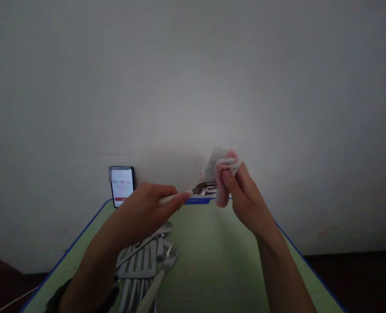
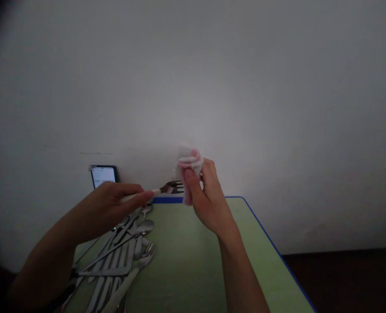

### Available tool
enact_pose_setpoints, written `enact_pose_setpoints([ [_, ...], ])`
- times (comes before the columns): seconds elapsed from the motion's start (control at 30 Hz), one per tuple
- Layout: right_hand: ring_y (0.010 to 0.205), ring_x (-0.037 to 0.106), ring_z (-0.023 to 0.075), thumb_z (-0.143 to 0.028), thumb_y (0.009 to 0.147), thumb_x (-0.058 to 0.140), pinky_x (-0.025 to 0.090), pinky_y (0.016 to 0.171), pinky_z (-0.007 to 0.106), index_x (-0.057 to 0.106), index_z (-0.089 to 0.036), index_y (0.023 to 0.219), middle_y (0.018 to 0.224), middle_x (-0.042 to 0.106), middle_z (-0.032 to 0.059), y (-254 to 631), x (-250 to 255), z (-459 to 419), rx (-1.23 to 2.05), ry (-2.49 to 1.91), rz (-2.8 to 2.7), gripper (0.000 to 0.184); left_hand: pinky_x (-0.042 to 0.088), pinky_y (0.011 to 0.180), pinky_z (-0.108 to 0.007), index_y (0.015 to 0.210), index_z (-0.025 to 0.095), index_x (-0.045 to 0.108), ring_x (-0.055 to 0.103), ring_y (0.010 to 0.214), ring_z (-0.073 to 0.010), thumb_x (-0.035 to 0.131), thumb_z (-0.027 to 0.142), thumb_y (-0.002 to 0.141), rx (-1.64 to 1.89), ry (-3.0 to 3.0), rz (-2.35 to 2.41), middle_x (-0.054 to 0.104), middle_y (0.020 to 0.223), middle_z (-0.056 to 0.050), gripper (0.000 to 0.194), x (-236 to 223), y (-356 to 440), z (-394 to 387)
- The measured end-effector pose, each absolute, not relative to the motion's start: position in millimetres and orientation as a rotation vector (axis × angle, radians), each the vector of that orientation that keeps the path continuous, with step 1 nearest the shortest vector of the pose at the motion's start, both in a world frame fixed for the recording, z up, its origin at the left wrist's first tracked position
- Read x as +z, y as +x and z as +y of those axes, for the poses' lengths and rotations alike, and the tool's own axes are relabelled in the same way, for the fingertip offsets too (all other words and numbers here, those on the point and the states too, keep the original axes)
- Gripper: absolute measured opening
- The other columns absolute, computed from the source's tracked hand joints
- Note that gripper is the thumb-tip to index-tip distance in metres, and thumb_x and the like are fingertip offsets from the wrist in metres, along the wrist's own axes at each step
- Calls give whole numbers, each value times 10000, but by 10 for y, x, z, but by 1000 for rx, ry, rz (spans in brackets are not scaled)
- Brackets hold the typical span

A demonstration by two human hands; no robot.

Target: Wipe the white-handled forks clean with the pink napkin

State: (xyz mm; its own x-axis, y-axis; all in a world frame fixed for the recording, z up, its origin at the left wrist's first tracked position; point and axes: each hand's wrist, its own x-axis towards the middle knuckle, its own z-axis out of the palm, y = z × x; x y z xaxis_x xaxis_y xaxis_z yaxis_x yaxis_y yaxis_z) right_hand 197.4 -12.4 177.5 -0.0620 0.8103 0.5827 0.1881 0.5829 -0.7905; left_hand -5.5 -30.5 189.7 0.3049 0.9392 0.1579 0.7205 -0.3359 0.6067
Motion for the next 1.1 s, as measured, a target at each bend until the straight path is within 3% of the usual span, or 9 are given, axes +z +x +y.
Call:
enact_pose_setpoints([
  [0.1, 1135, 495, 179, -383, 940, 368, 404, 976, 321, 545, -285, 1223, 1230, 514, 44, 1977, 1804, -190, 709, -841, -1826, 348, 256, 456, -197, 640, 152, 621, 373, 467, -80, 410, 535, 851, 691, 2191, 1465, 436, 500, 41, 486, 1895, -46, -303],
  [0.23, 1186, 460, 196, -341, 944, 363, 363, 1033, 367, 523, -241, 1271, 1266, 491, 87, 1975, 1788, -199, 664, -914, -2137, 378, 241, 449, -197, 626, 157, 613, 355, 444, -70, 420, 489, 855, 711, 2243, 1494, 427, 483, 48, 447, 1917, -45, -312],
  [0.4, 1090, 517, 194, -291, 905, 480, 409, 953, 333, 545, -210, 1221, 1185, 561, 88, 1985, 1749, -146, 507, -932, -2332, 332, 209, 439, -198, 516, 149, 513, 313, 407, -52, 434, 386, 858, 771, 2431, 1484, 341, 432, 60, 423, 1905, -43, -316],
  [0.6, 791, 557, 151, -314, 893, 510, 420, 718, 266, 614, -169, 939, 894, 630, 45, 2003, 1826, -187, 481, -974, -2471, 185, 182, 414, -189, 454, 140, 457, 234, 366, -25, 455, 258, 847, 1058, 2683, 1295, 242, 413, 79, 410, 1850, -45, -288],
  [0.8, 787, 531, 140, -267, 906, 484, 394, 724, 251, 595, -166, 931, 885, 611, 47, 2036, 1845, -176, 409, -858, -2450, 152, 197, 405, -187, 453, 141, 472, 238, 357, -20, 490, 232, 850, 1252, 2785, 1207, 254, 411, 85, 408, 1864, -2, -286],
  [1.1, 759, 546, 132, -285, 935, 410, 431, 701, 248, 598, -165, 921, 840, 592, 32, 2096, 1799, -81, 641, -831, -2439, 223, 197, 426, -210, 457, 151, 477, 237, 365, -34, 491, 256, 854, 1186, 2831, 1266, 264, 404, 83, 411, 1868, 5, -311],
])
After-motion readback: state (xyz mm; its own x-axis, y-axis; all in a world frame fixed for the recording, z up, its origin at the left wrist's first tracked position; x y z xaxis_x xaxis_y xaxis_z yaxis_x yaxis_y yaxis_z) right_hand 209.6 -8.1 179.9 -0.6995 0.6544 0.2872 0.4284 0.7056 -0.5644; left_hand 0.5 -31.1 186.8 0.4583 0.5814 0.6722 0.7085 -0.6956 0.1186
